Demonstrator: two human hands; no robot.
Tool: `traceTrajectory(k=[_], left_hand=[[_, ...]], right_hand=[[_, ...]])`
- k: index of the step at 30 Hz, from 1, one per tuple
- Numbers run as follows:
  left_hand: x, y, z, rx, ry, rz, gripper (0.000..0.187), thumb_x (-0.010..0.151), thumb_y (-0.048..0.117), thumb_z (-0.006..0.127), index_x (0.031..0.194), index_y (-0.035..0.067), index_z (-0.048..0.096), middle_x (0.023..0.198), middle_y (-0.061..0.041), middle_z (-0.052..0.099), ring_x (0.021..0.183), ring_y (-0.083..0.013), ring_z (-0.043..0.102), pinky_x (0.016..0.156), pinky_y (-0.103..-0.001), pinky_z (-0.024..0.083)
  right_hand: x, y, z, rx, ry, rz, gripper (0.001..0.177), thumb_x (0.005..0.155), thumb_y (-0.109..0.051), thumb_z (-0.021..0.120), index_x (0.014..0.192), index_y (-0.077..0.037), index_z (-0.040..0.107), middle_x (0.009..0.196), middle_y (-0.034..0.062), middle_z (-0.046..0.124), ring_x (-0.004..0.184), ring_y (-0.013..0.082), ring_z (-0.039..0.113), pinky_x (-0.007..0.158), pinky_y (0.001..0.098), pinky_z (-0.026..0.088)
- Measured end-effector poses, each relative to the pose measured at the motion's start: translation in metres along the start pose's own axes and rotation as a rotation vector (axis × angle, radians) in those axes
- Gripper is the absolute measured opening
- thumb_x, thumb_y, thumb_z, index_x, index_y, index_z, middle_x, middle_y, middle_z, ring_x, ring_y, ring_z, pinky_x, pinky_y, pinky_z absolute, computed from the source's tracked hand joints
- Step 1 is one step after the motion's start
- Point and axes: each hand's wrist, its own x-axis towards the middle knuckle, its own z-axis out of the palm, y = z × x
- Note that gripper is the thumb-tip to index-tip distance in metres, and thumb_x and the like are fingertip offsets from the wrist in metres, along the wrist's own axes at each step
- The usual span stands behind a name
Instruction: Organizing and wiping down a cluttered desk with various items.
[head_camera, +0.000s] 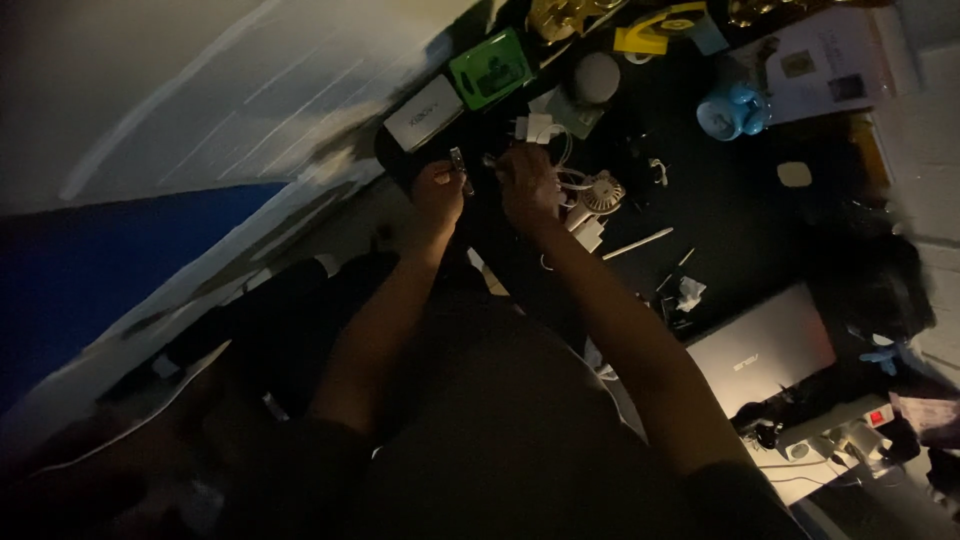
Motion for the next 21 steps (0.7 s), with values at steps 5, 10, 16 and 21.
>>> traceTrajectory(k=[5,10,16,21], left_hand=[[0.020,-0.018,-0.029,0.599,-0.028,0.064,0.022,0.100,0.007,0.046,0.080,-0.003,0.042,0.076,-0.011,0.045,0.067,-0.0185,0.042,0.064,-0.029,0.033],[0.028,-0.019,-0.030,0.834,0.068,0.002,0.026,0.102,0.013,0.051,0.085,-0.006,0.049,0.080,-0.017,0.053,0.072,-0.0254,0.051,0.063,-0.033,0.040],[0.034,-0.026,-0.024,1.105,0.179,-0.078,0.033,0.105,0.020,0.058,0.090,-0.010,0.057,0.084,-0.025,0.062,0.078,-0.0337,0.062,0.063,-0.038,0.048],[0.015,0.022,0.013,1.196,0.229,-0.038,0.033,0.104,0.021,0.061,0.088,-0.008,0.061,0.083,-0.025,0.065,0.078,-0.0348,0.065,0.063,-0.040,0.051]], right_hand=[[0.045,0.027,0.075,0.368,0.091,0.066,0.029,0.090,-0.023,0.074,0.109,-0.003,0.069,0.111,0.0166,0.070,0.104,0.0343,0.068,0.092,0.0451,0.054],[0.076,0.039,0.124,0.353,0.166,0.143,0.028,0.085,-0.029,0.076,0.098,-0.004,0.073,0.096,0.0176,0.074,0.088,0.0363,0.072,0.077,0.0456,0.057],[0.084,0.017,0.120,0.123,0.067,0.148,0.037,0.094,-0.042,0.065,0.093,-0.007,0.077,0.098,0.0188,0.075,0.089,0.0373,0.070,0.079,0.0485,0.056],[0.101,0.058,0.199,-0.155,-0.020,0.109,0.035,0.100,-0.039,0.063,0.098,-0.006,0.076,0.099,0.0175,0.075,0.089,0.0341,0.072,0.077,0.0453,0.058]])
